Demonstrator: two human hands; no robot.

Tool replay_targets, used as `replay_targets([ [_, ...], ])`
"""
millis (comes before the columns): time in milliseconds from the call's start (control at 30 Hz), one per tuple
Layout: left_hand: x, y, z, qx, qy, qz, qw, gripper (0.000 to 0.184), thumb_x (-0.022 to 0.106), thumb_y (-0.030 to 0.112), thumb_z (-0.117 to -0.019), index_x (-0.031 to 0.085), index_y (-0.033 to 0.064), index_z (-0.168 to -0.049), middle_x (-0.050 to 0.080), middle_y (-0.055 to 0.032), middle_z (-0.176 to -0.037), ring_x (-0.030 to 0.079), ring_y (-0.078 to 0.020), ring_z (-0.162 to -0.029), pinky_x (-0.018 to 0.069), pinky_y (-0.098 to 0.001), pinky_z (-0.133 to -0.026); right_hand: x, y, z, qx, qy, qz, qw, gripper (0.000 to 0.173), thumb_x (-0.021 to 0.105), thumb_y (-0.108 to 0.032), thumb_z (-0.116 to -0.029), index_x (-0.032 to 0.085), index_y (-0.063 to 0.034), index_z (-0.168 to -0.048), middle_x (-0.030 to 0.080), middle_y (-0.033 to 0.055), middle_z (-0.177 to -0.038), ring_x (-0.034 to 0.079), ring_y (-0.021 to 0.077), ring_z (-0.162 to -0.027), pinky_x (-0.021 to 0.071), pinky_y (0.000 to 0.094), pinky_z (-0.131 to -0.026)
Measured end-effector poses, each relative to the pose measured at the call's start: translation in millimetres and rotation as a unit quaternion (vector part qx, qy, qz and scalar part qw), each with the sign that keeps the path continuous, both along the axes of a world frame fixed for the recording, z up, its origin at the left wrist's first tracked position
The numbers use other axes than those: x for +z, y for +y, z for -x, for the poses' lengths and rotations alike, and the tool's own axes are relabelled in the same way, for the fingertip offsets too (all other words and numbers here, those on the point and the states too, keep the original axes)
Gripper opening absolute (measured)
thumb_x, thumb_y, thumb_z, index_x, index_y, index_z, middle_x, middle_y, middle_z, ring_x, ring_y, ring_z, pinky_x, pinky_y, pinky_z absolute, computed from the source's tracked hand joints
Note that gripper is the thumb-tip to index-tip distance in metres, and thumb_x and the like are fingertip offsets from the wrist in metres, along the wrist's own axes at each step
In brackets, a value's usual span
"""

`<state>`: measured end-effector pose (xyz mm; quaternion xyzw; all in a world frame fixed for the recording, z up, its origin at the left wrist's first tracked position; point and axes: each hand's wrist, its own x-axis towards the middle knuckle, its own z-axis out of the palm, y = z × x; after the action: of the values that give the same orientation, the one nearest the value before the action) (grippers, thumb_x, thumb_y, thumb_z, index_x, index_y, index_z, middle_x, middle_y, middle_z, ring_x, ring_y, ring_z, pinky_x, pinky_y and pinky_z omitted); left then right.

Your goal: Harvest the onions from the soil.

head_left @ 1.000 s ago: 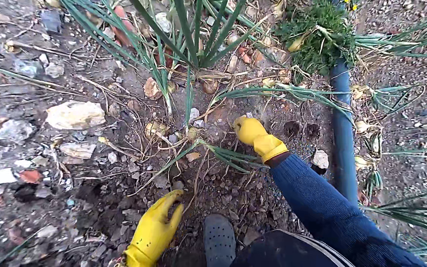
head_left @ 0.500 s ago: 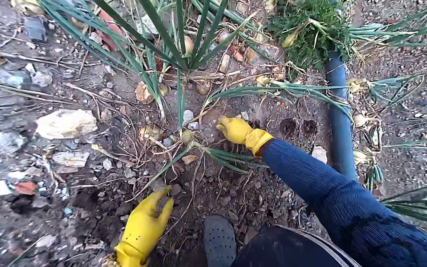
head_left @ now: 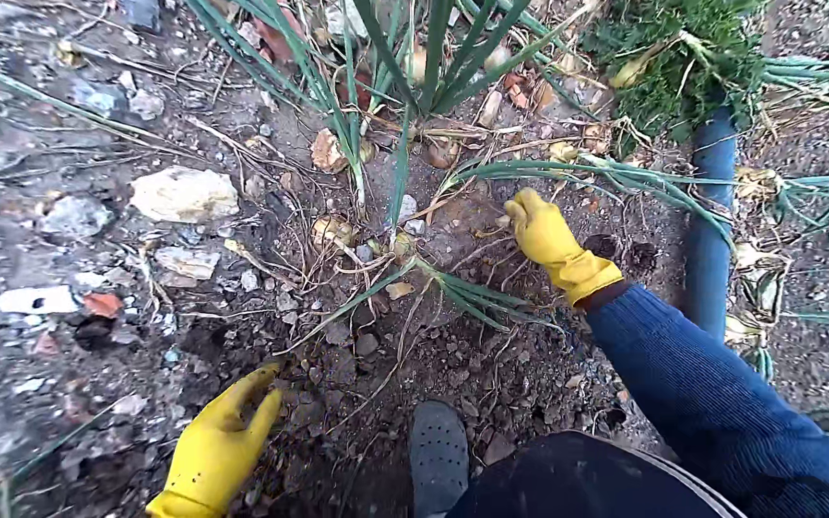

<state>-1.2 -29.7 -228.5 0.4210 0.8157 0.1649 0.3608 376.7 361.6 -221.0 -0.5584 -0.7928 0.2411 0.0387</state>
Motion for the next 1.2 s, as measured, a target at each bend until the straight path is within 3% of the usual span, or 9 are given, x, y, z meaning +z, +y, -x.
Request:
replay_targets([
  [100, -7.1, 15.7, -17.0, 0.053, 0.006, -0.045, 0.998, 0.043, 0.053, 0.038, -0.1001, 0.07, 0.0114, -0.129, 0.074, -0.0093, -0.123, 0.071, -0.0226, -0.113, 0.0559, -0.0525, -0.1, 61.4, 23.7, -50.2, -0.036, -0.061, -0.011, 0.997, 0.029, 0.046, -0.033, -0.1102, 0.057, -0.0071, -0.112, 0.063, 0.0143, -0.087, 0.066, 0.0323, -0.08, 0.0526, 0.058, -0.071],
  [233, -12.9, 117.5, -80.7, -0.064, 0.051, -0.243, 0.967, 0.033, 0.061, 0.019, -0.0957, 0.072, 0.0071, -0.124, 0.07, -0.01, -0.131, 0.067, -0.0251, -0.121, 0.0555, -0.0497, -0.102, 59.0, 9.7, -15.0, 0.128, -0.087, -0.037, 0.987, 0.023, 0.065, -0.02, -0.0992, 0.076, -0.013, -0.118, 0.07, 0.0115, -0.127, 0.062, 0.0317, -0.126, 0.0468, 0.0554, -0.11],
  [333, -23.7, 205.3, -125.0, -0.283, 0.066, -0.175, 0.941, 0.054, 0.066, 0.017, -0.0937, 0.057, 0.0154, -0.147, 0.046, -0.011, -0.159, 0.038, -0.0313, -0.151, 0.0288, -0.0586, -0.123, 12.6, -9.8, 61.1, 0.184, 0.062, -0.069, 0.978, 0.031, 0.062, -0.022, -0.1008, 0.071, -0.0142, -0.129, 0.071, 0.0051, -0.131, 0.063, 0.0201, -0.128, 0.0485, 0.0421, -0.113],
  [400, -39.4, 244.5, -138.8, -0.376, 0.096, -0.124, 0.913, 0.041, 0.07, 0.017, -0.0896, 0.07, 0.0183, -0.13, 0.065, -0.0088, -0.139, 0.043, -0.0355, -0.146, 0.0225, -0.0705, -0.12, -17.7, 5.2, 103.5, 0.277, 0.043, -0.072, 0.957, 0.038, 0.057, -0.02, -0.1026, 0.065, -0.0119, -0.139, 0.066, 0.008, -0.139, 0.057, 0.0225, -0.137, 0.0404, 0.043, -0.121],
  [500, -37.9, 255.8, -131.3, -0.416, 0.089, -0.08, 0.901, 0.019, 0.067, 0.028, -0.097, 0.077, 0.0174, -0.109, 0.074, -0.0055, -0.118, 0.054, -0.0304, -0.137, 0.0319, -0.0629, -0.119, -40.9, 30.4, 137.3, 0.363, -0.158, -0.052, 0.917, 0.027, 0.056, -0.026, -0.1017, 0.07, -0.0106, -0.119, 0.073, 0.0125, -0.112, 0.067, 0.0335, -0.113, 0.0458, 0.0581, -0.107],
  [633, -44.3, 225.8, -112.5, -0.383, 0.037, -0.128, 0.914, 0.022, 0.063, 0.027, -0.1016, 0.076, 0.0119, -0.109, 0.072, -0.0057, -0.123, 0.055, -0.0229, -0.136, 0.0374, -0.0488, -0.12, -35.6, 30.3, 150.1, 0.298, -0.292, 0.064, 0.907, 0.035, 0.052, -0.038, -0.103, 0.07, -0.0115, -0.118, 0.072, 0.0199, -0.106, 0.069, 0.0442, -0.103, 0.0536, 0.0699, -0.081],
  [733, -37.4, 243.8, -124.7, -0.46, 0.078, -0.087, 0.88, 0.035, 0.059, 0.04, -0.1025, 0.076, 0.0094, -0.107, 0.075, -0.0092, -0.113, 0.062, -0.0264, -0.127, 0.0297, -0.0499, -0.124, -27.6, 25.4, 144.4, 0.293, -0.298, 0.07, 0.906, 0.041, 0.054, -0.05, -0.1006, 0.073, -0.0142, -0.105, 0.073, 0.0157, -0.1, 0.07, 0.0397, -0.098, 0.054, 0.0675, -0.077],
  [867, -27.2, 266.2, -125.7, -0.566, 0.071, -0.051, 0.82, 0.04, 0.055, 0.045, -0.1042, 0.073, 0.0089, -0.107, 0.074, -0.0098, -0.106, 0.067, -0.0277, -0.113, 0.041, -0.05, -0.114, -34.2, -0.5, 117.1, 0.219, -0.234, 0.082, 0.944, 0.04, 0.048, -0.048, -0.1039, 0.073, -0.0165, -0.098, 0.073, 0.0113, -0.098, 0.071, 0.0346, -0.098, 0.0555, 0.0641, -0.077],
  [1200, -25.1, 296.9, -126.9, -0.567, 0.011, -0.007, 0.824, 0.045, 0.053, 0.051, -0.1043, 0.071, 0.0104, -0.106, 0.072, -0.0106, -0.096, 0.07, -0.0295, -0.096, 0.0547, -0.0543, -0.089, 42.2, -13.8, -3.0, 0.044, -0.113, 0.066, 0.99, 0.036, 0.057, -0.044, -0.1046, 0.073, -0.0127, -0.1, 0.072, 0.0105, -0.09, 0.071, 0.0299, -0.086, 0.056, 0.0602, -0.077],
])
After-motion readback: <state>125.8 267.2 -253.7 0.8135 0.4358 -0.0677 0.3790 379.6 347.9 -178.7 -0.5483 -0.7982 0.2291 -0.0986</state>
